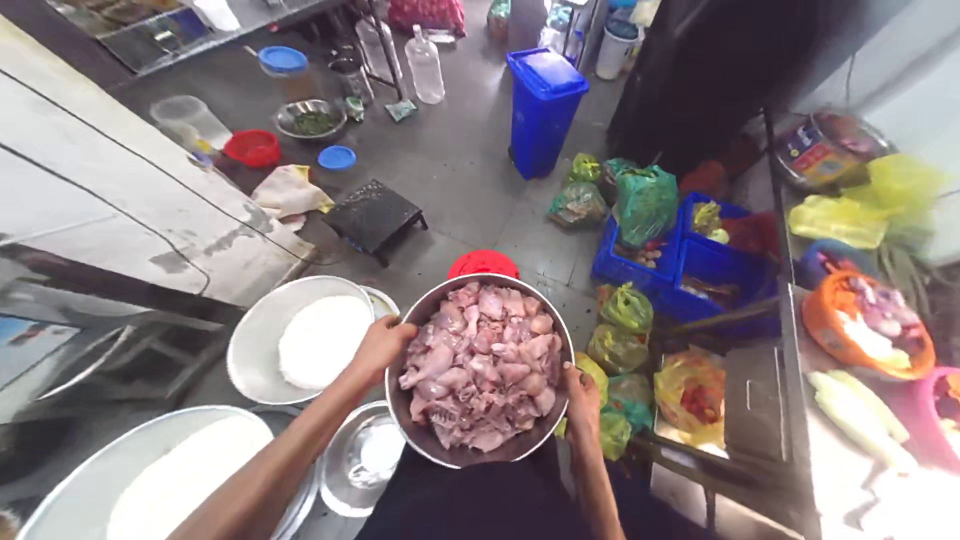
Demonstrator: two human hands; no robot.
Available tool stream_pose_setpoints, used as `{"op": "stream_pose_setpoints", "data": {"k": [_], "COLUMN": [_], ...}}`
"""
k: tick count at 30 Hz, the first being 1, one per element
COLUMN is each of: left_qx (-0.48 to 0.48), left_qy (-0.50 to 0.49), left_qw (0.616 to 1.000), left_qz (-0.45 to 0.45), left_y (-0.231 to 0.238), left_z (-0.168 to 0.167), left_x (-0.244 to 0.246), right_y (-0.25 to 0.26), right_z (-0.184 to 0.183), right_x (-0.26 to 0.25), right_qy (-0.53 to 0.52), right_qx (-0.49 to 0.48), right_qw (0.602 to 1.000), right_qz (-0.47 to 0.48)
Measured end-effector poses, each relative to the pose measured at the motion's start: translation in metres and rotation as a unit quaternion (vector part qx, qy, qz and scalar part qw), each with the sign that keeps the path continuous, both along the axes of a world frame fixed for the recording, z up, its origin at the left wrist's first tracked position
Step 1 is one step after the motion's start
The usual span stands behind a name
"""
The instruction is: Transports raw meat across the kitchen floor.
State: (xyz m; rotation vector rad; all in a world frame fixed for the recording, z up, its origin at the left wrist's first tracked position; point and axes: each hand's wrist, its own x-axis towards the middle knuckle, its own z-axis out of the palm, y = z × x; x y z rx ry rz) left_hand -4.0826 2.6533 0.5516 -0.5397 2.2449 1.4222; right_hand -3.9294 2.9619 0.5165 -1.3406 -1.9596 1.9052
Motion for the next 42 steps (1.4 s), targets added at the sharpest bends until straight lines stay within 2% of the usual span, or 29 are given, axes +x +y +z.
{"op": "stream_pose_setpoints", "data": {"k": [7, 15, 19, 21, 24, 31, 39, 42], "left_qx": [-0.001, 0.037, 0.049, 0.052, 0.045, 0.028, 0.009, -0.008], "left_qy": [0.006, -0.006, -0.015, -0.024, -0.053, -0.054, -0.014, -0.014], "left_qw": [0.995, 0.962, 0.949, 0.944, 0.944, 0.936, 0.911, 0.901], "left_qz": [0.102, 0.271, 0.312, 0.326, 0.324, 0.346, 0.412, 0.433], "left_y": [0.077, 0.127, 0.146, 0.154, 0.161, 0.163, 0.150, 0.136], "left_z": [-0.003, -0.016, -0.050, -0.060, -0.055, -0.041, -0.033, -0.031], "left_x": [-0.094, -0.180, -0.253, -0.304, -0.370, -0.497, -0.666, -0.703], "right_y": [0.107, 0.162, 0.182, 0.188, 0.197, 0.197, 0.167, 0.143], "right_z": [0.000, 0.000, -0.017, -0.018, -0.015, -0.012, -0.027, -0.030], "right_x": [-0.166, -0.356, -0.464, -0.523, -0.590, -0.722, -0.930, -0.998], "right_qy": [0.049, 0.030, 0.019, -0.003, -0.037, -0.036, -0.015, -0.047], "right_qx": [0.001, 0.015, 0.044, 0.063, 0.067, 0.031, -0.009, -0.016], "right_qw": [0.994, 0.970, 0.956, 0.951, 0.947, 0.948, 0.931, 0.914], "right_qz": [0.095, 0.242, 0.290, 0.302, 0.311, 0.314, 0.363, 0.402]}}
